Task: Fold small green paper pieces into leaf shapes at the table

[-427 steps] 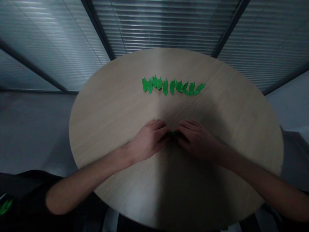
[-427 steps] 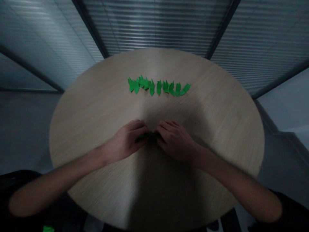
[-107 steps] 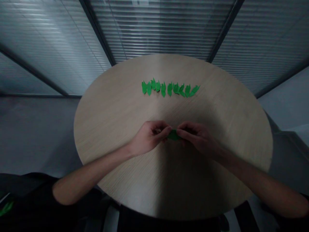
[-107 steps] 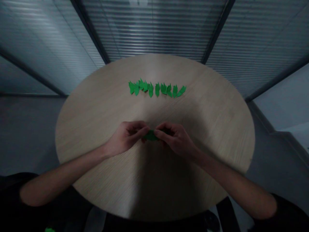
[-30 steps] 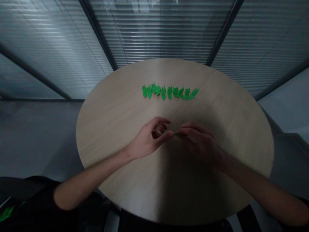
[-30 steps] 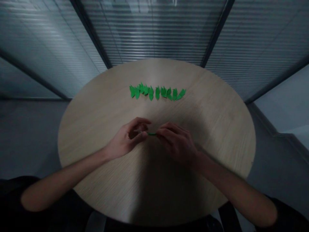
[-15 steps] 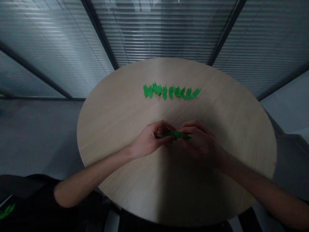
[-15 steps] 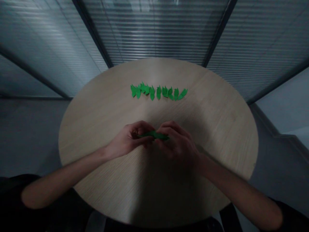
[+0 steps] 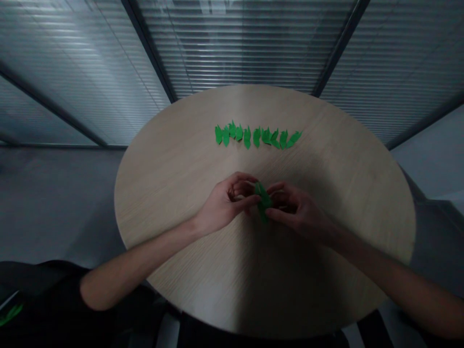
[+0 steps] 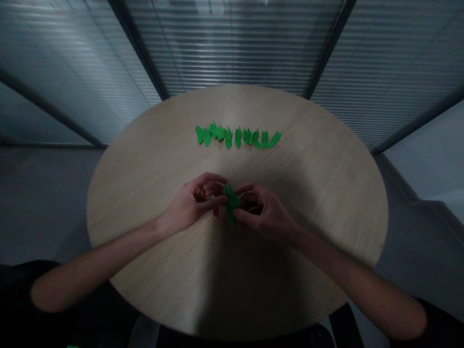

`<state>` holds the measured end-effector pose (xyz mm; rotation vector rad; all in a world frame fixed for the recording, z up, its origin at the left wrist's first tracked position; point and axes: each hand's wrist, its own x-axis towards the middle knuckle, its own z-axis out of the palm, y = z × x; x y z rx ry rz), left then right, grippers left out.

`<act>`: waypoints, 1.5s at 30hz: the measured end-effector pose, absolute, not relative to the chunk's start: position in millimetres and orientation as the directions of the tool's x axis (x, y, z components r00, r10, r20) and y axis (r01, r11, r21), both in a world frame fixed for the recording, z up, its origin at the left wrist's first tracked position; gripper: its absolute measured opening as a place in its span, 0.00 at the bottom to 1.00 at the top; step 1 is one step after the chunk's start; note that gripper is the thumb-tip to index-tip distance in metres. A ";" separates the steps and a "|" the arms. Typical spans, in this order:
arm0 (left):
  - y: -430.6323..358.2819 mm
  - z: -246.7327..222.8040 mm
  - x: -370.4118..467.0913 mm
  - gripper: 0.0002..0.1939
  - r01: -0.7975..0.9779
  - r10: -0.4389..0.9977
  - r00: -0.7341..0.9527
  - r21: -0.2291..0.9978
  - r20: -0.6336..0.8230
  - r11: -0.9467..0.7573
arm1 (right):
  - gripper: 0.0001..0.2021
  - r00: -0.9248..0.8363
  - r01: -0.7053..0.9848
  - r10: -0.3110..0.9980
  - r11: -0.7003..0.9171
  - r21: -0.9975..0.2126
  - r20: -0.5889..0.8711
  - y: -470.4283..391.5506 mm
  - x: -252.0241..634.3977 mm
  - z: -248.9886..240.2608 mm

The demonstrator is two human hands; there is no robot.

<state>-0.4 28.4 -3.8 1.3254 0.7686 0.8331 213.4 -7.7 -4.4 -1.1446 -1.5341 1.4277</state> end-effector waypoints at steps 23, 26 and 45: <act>20.3 -1.6 -2.5 0.11 0.145 0.735 0.669 0.989 -0.112 0.020 | 0.12 -0.234 0.203 0.972 0.017 -0.979 -0.032 -6.3 210.0 -1.4; 19.0 -1.5 -0.6 0.12 0.187 0.750 0.649 0.982 -0.127 0.005 | 0.10 -0.208 0.204 0.978 0.038 -0.978 -0.005 -6.0 209.6 -2.2; 20.5 3.9 -4.2 0.16 0.309 0.791 0.605 0.942 -0.088 -0.131 | 0.14 -0.099 0.185 0.994 -0.019 -0.983 -0.038 -3.2 213.9 -4.3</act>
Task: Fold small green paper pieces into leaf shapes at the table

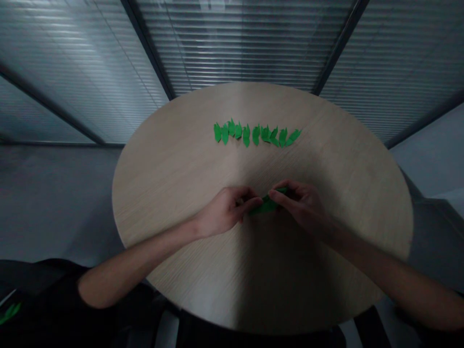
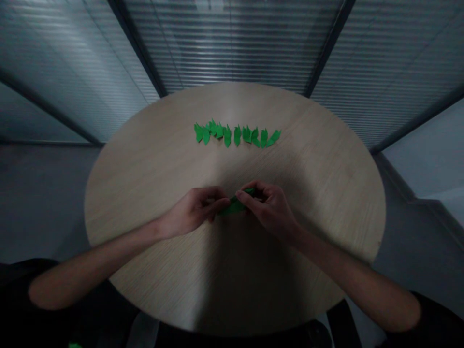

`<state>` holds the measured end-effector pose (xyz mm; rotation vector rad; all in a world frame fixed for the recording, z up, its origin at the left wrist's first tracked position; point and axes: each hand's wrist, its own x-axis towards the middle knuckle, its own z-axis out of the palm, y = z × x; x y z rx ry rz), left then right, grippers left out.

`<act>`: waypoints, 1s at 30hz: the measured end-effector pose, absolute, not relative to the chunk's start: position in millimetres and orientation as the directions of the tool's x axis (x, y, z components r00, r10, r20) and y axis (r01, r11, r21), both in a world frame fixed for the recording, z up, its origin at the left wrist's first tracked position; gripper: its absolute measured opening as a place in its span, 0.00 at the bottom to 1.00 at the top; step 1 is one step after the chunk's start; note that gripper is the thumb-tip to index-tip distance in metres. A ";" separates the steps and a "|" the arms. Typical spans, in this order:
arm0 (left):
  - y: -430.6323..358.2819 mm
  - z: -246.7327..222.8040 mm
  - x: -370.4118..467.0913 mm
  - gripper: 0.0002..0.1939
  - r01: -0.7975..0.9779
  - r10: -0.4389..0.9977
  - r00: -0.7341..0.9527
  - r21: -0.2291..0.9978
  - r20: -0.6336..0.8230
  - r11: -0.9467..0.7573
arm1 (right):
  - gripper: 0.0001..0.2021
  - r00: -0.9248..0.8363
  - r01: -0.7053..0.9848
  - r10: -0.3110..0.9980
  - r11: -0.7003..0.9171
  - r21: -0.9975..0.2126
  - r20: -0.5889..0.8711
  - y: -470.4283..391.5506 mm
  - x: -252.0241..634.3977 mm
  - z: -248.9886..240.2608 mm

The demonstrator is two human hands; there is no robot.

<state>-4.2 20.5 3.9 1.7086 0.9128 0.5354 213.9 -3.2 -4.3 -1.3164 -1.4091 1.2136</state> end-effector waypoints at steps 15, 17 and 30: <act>23.4 -1.5 -18.9 0.08 0.452 0.679 0.643 0.540 0.355 -0.710 | 0.08 -0.281 0.660 0.943 0.326 -0.677 0.180 -2.6 225.7 -7.7; 21.9 -3.7 -19.6 0.09 0.396 0.582 0.730 0.474 0.357 -0.787 | 0.07 -0.300 0.701 0.935 0.352 -0.620 0.191 -3.3 224.7 -7.0; 24.7 -10.7 -17.8 0.12 0.257 0.440 0.813 0.444 0.381 -0.859 | 0.10 -0.570 0.677 0.747 0.663 -0.319 0.344 -12.4 229.6 -13.1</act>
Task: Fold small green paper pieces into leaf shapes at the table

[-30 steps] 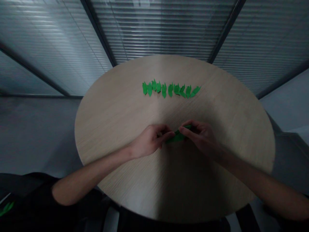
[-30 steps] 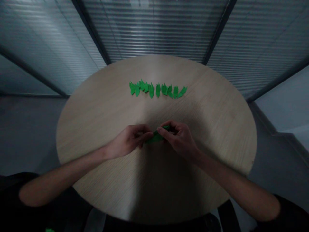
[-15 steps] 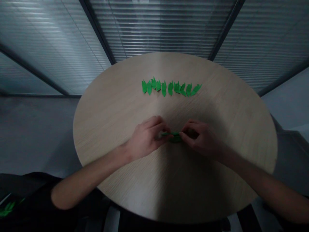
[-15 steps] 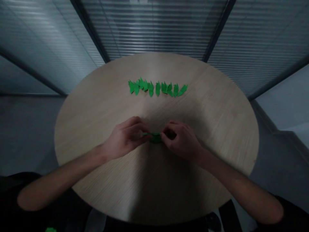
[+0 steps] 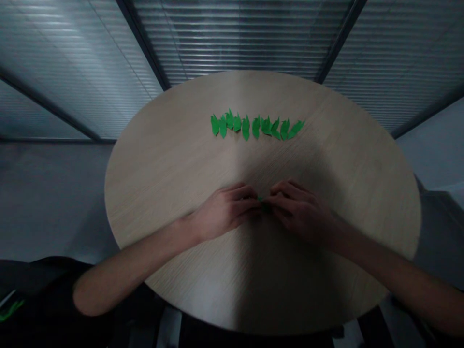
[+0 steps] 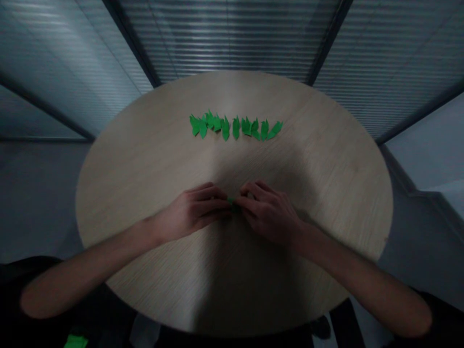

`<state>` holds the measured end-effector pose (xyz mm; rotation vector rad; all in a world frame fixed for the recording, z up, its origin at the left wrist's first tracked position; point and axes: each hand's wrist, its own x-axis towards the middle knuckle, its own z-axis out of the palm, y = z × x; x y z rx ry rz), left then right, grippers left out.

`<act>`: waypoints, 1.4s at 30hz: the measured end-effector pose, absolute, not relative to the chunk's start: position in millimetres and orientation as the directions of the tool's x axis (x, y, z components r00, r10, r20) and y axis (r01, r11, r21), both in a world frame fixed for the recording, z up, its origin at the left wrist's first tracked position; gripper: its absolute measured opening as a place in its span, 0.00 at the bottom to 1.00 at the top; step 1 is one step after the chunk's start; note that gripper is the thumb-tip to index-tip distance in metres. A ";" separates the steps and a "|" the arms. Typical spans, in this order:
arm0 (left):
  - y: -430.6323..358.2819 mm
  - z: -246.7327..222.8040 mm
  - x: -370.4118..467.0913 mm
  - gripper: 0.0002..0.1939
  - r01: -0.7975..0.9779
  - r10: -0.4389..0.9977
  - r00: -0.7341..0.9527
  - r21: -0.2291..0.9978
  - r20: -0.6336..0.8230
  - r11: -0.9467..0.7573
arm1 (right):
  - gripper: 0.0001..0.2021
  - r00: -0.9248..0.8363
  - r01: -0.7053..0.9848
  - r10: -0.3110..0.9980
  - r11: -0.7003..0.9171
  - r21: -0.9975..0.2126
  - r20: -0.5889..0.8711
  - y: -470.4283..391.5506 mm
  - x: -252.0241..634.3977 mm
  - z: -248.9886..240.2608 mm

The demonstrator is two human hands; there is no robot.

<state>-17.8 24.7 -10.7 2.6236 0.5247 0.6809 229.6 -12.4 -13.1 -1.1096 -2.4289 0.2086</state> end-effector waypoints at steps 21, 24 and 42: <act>23.2 -6.7 -15.8 0.11 0.327 0.515 0.806 0.505 0.293 -0.799 | 0.05 -0.518 0.647 0.799 0.600 -0.471 0.305 -14.1 225.8 -11.4; 23.2 -5.3 -14.9 0.11 0.348 0.544 0.796 0.535 0.265 -0.770 | 0.04 -0.519 0.660 0.810 0.582 -0.475 0.272 -13.8 224.7 -11.5; 13.0 2.8 -11.0 0.09 0.475 0.693 0.708 0.635 0.134 -0.609 | 0.02 -0.435 0.724 0.897 0.403 -0.560 0.083 -15.1 215.6 2.1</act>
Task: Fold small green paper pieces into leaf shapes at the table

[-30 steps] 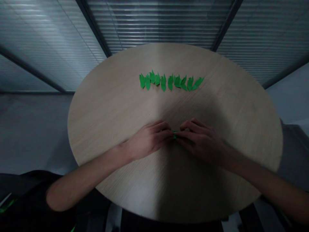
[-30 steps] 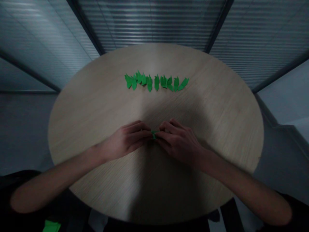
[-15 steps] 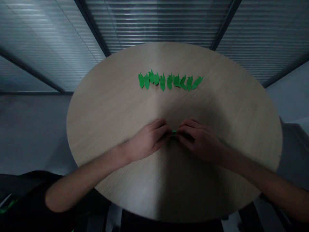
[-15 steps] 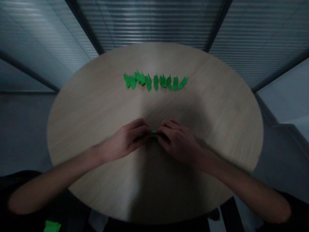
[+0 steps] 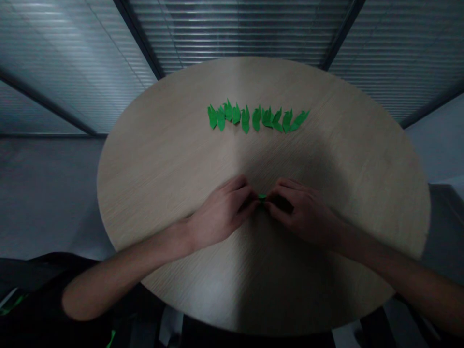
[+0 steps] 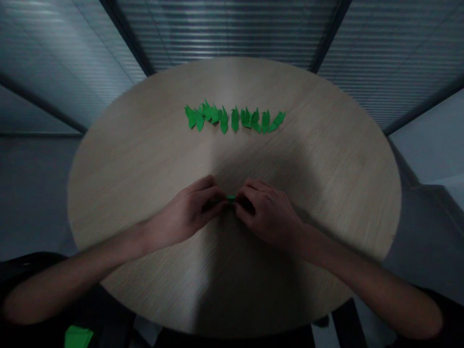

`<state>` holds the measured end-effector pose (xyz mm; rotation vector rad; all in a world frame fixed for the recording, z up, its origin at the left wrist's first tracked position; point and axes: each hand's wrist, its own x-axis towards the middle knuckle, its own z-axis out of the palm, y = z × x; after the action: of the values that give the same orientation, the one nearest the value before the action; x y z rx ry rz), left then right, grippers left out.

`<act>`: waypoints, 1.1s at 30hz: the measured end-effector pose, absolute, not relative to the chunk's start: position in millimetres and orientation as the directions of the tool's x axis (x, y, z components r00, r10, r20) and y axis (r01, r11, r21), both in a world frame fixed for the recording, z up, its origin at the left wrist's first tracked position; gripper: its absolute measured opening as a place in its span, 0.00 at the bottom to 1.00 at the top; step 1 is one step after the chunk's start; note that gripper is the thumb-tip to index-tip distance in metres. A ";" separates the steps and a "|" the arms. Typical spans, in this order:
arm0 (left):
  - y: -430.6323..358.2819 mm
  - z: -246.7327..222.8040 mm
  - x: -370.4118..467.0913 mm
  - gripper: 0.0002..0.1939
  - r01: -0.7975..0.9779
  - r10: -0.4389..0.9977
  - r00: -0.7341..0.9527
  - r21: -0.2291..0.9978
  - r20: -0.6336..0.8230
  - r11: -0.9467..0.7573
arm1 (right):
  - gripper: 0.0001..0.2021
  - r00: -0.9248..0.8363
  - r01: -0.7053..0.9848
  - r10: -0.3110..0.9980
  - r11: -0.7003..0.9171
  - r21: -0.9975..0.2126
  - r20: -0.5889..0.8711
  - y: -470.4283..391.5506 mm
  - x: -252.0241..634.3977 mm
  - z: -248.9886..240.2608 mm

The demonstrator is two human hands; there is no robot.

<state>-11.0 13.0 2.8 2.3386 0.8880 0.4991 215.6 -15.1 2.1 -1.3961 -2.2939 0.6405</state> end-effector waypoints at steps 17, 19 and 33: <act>5.6 4.5 -12.7 0.07 0.502 0.699 0.701 0.597 0.143 -0.626 | 0.05 -0.474 0.653 0.875 0.422 -0.629 0.095 -15.1 220.6 3.8; 5.2 4.8 -12.2 0.08 0.516 0.702 0.698 0.581 0.141 -0.630 | 0.05 -0.476 0.674 0.876 0.421 -0.607 0.078 -14.6 220.5 4.3; 3.4 7.4 -6.5 0.12 0.585 0.724 0.676 0.498 0.135 -0.639 | 0.07 -0.366 0.771 0.931 0.299 -0.563 -0.007 -7.8 210.2 12.7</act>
<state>-6.5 3.4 7.4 2.4728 1.0211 0.4542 210.2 -7.8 12.7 -1.5373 -2.2505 0.6999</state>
